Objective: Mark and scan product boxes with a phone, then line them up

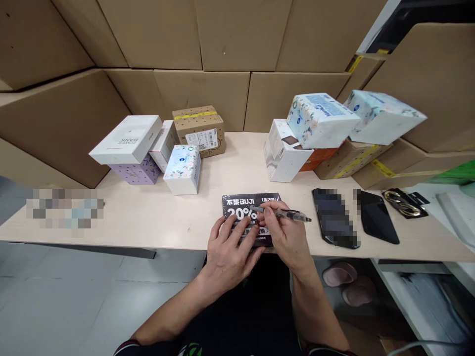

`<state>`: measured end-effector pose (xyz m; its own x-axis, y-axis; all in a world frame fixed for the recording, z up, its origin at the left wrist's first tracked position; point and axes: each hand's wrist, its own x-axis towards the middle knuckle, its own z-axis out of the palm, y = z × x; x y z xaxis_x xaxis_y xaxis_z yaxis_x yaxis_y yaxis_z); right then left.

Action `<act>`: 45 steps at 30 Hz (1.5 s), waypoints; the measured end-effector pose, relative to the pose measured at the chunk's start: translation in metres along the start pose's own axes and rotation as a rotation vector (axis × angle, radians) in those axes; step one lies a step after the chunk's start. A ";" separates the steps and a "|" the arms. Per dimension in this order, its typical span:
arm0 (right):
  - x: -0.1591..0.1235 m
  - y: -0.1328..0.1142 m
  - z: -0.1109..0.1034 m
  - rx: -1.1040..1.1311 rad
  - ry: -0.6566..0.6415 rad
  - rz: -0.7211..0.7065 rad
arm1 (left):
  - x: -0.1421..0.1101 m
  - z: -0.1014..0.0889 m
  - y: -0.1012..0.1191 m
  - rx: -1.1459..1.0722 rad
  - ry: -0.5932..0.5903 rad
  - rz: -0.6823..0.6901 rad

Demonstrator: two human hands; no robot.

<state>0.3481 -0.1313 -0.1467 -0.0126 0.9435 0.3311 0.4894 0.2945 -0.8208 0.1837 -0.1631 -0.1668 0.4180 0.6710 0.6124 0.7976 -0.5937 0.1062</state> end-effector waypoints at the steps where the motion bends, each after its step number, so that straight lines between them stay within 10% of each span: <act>1: 0.000 0.000 0.000 -0.005 0.003 0.000 | 0.000 0.000 0.000 -0.002 0.001 0.000; 11: -0.001 -0.001 0.001 0.040 0.038 -0.029 | 0.000 0.001 0.000 -0.005 0.004 -0.001; 19: -0.012 0.023 -0.021 -0.027 0.503 -0.053 | 0.001 -0.001 -0.005 -0.022 0.004 0.005; 27: -0.020 0.060 -0.046 -0.840 -0.068 -0.084 | 0.004 0.007 -0.018 -0.026 0.055 0.004; 36: -0.029 0.071 -0.040 -0.801 0.038 -0.118 | 0.002 0.022 -0.032 -0.091 0.226 0.085; 41: -0.043 0.069 -0.060 -0.893 0.422 0.118 | -0.001 0.023 -0.034 -0.176 0.253 0.078; 45: -0.050 0.072 -0.070 -0.951 0.364 0.431 | -0.001 0.024 -0.032 -0.200 0.276 0.054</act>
<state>0.4455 -0.1675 -0.1895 0.5013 0.7922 0.3482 0.8635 -0.4324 -0.2594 0.1681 -0.1343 -0.1901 0.3022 0.5069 0.8073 0.6651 -0.7188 0.2023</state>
